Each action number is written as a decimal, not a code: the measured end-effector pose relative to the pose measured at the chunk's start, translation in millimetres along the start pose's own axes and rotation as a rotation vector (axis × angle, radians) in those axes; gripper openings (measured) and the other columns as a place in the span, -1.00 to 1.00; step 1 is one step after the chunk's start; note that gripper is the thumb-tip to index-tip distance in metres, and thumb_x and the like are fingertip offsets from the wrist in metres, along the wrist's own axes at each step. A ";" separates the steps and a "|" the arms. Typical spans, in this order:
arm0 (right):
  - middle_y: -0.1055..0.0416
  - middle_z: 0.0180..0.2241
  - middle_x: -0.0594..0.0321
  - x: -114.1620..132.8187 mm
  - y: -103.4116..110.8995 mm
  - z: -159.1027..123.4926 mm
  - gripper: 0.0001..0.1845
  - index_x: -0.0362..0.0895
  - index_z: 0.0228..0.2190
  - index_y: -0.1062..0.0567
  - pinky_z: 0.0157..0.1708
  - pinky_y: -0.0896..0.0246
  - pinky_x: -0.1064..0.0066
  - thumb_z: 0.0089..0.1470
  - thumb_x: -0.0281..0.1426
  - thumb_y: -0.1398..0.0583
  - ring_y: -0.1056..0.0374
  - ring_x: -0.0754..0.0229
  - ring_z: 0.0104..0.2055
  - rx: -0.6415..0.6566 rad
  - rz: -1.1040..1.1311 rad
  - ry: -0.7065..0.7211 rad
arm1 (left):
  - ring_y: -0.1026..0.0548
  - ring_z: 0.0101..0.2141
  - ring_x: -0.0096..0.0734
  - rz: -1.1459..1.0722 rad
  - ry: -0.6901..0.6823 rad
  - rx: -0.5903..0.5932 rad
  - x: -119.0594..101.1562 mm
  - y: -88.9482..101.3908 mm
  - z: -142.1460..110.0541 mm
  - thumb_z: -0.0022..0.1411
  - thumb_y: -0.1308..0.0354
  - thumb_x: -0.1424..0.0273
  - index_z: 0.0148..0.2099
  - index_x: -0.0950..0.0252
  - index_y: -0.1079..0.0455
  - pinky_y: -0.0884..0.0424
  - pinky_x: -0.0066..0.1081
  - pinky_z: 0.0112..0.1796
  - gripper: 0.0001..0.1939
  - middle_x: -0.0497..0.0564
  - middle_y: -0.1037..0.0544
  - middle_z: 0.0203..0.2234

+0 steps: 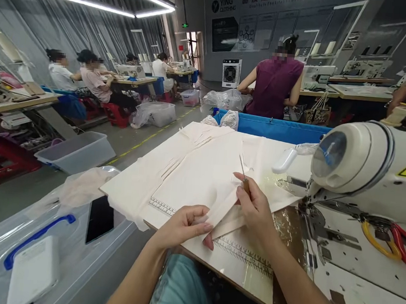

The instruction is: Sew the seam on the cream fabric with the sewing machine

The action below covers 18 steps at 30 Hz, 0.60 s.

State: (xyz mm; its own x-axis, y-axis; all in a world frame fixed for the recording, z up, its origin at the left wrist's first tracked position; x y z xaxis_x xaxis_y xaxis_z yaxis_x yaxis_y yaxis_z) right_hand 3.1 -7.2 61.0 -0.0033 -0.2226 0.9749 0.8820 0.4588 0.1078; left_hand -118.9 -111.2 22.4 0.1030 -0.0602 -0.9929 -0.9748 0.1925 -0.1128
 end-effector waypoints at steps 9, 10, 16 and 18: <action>-0.45 -0.10 0.20 -5.7 3.2 3.8 -0.49 -0.09 0.13 -0.40 -0.10 -0.27 0.30 0.18 -0.29 -0.04 -0.33 0.11 -0.10 -0.015 -0.020 -0.026 | -0.50 -0.45 -0.43 0.040 0.000 0.016 -1.3 -2.4 1.8 0.31 -0.23 0.19 -0.23 0.36 -0.35 -0.38 -0.50 -0.34 -0.69 0.06 -0.59 -0.49; -0.44 -0.02 0.18 -5.1 5.3 5.3 -0.46 -0.10 0.16 -0.38 -0.06 -0.26 0.28 0.16 -0.30 -0.04 -0.33 0.10 -0.06 -0.027 -0.029 -0.015 | -0.50 -0.45 -0.43 0.049 0.001 0.023 -1.3 -2.9 2.0 0.31 -0.23 0.18 -0.23 0.36 -0.35 -0.38 -0.50 -0.34 -0.69 0.06 -0.59 -0.48; -0.35 0.18 0.19 2.4 22.7 11.4 -0.35 -0.17 0.15 -0.39 0.00 -0.26 0.29 0.01 -0.38 0.00 -0.25 0.06 0.14 -0.104 -0.127 0.085 | -0.50 -0.45 -0.43 0.103 0.006 0.056 0.7 -4.3 1.8 0.32 -0.21 0.15 -0.26 0.35 -0.35 -0.33 -0.52 -0.34 -0.67 0.04 -0.58 -0.51; -0.38 0.14 0.20 6.2 26.4 10.1 -0.35 -0.14 0.13 -0.41 -0.12 -0.31 0.31 -0.01 -0.37 0.00 -0.35 0.09 0.00 -0.119 -0.176 0.118 | -0.48 -0.47 -0.45 0.103 0.001 0.027 0.2 -2.2 1.8 0.35 -0.16 0.13 -0.27 0.34 -0.35 -0.31 -0.53 -0.35 -0.65 0.02 -0.57 -0.55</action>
State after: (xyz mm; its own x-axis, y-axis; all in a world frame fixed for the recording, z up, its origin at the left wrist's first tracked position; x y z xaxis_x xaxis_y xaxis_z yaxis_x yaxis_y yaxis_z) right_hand 21.6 12.2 71.9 -0.1134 -0.3922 0.9129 0.9220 0.3009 0.2438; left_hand -116.4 -109.8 22.4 0.0023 -0.0396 -0.9992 -0.9745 0.2240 -0.0112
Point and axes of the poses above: each hand's wrist, its own z-axis towards the middle knuckle, its own y-axis out of the back of the hand, x = y × z, the point moved 8 cm from there along z, towards the middle knuckle
